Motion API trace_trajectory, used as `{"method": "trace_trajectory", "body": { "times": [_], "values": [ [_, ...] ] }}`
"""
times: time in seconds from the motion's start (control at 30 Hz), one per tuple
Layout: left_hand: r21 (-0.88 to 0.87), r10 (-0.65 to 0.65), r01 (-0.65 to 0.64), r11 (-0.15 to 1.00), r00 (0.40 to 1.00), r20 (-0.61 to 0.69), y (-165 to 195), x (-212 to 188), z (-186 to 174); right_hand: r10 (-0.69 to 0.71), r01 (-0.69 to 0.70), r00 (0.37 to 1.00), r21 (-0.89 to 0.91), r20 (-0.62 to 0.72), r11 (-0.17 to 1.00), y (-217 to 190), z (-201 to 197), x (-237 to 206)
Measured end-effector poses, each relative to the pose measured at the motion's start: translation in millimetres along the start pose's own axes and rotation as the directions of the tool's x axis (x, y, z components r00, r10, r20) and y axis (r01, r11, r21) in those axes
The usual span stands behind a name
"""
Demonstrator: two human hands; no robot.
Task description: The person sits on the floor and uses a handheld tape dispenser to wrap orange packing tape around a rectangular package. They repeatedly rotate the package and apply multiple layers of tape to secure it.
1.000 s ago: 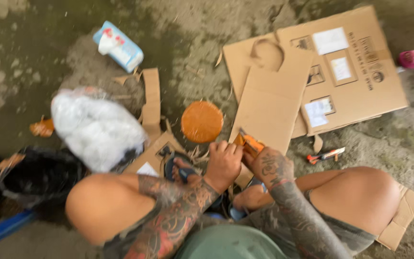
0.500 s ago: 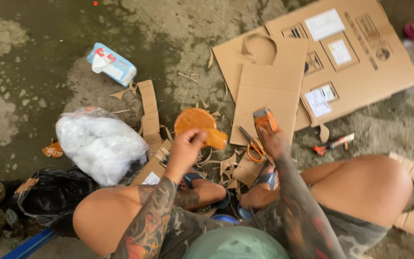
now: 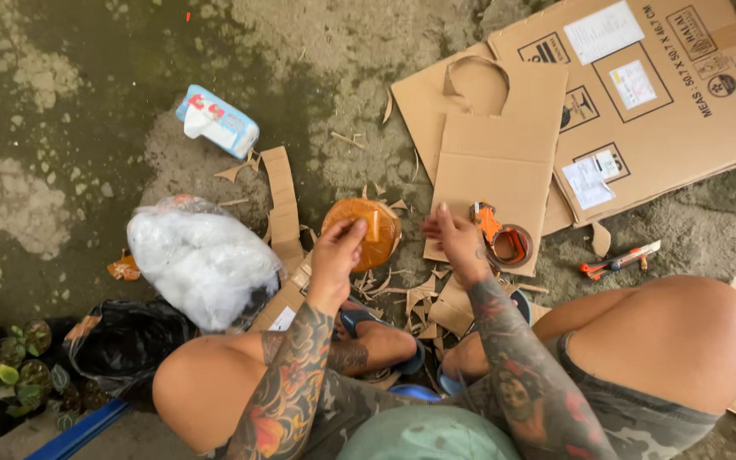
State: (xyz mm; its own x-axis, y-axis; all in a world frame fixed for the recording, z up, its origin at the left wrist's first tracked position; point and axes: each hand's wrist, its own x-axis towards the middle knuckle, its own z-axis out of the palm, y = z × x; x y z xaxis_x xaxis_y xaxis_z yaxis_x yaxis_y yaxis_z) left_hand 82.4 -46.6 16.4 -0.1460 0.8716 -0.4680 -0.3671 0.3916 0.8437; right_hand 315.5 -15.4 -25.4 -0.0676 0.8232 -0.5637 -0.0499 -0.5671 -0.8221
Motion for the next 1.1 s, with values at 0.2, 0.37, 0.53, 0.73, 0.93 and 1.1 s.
{"method": "trace_trajectory", "body": {
  "times": [0.2,0.37,0.53,0.73,0.93,1.1],
  "values": [
    [-0.089,-0.191,0.206,0.974,0.969,0.155,-10,-3,10,0.034,-0.246,0.875,0.385,0.482,0.89,-21,12,-29],
    [0.064,-0.015,0.003,0.998,0.982,0.186,-21,3,10,-0.023,-0.237,0.87,0.46,0.492,0.856,-11,1,-22],
    [0.384,0.241,-0.25,0.889,0.968,0.072,-20,-6,29,0.045,-0.09,0.975,0.201,0.216,0.975,-8,9,-11],
    [0.863,0.345,-0.197,0.464,0.938,0.029,10,-26,47,-0.113,0.069,0.976,-0.228,-0.187,0.971,-8,34,-6],
    [0.823,0.404,-0.307,0.478,0.909,0.104,13,-16,46,-0.208,0.133,0.951,-0.308,-0.227,0.942,-2,36,-7],
    [0.694,0.334,-0.318,0.646,0.935,0.118,15,-19,34,-0.19,0.182,0.967,-0.059,-0.171,0.981,5,35,-11]
  ]
}}
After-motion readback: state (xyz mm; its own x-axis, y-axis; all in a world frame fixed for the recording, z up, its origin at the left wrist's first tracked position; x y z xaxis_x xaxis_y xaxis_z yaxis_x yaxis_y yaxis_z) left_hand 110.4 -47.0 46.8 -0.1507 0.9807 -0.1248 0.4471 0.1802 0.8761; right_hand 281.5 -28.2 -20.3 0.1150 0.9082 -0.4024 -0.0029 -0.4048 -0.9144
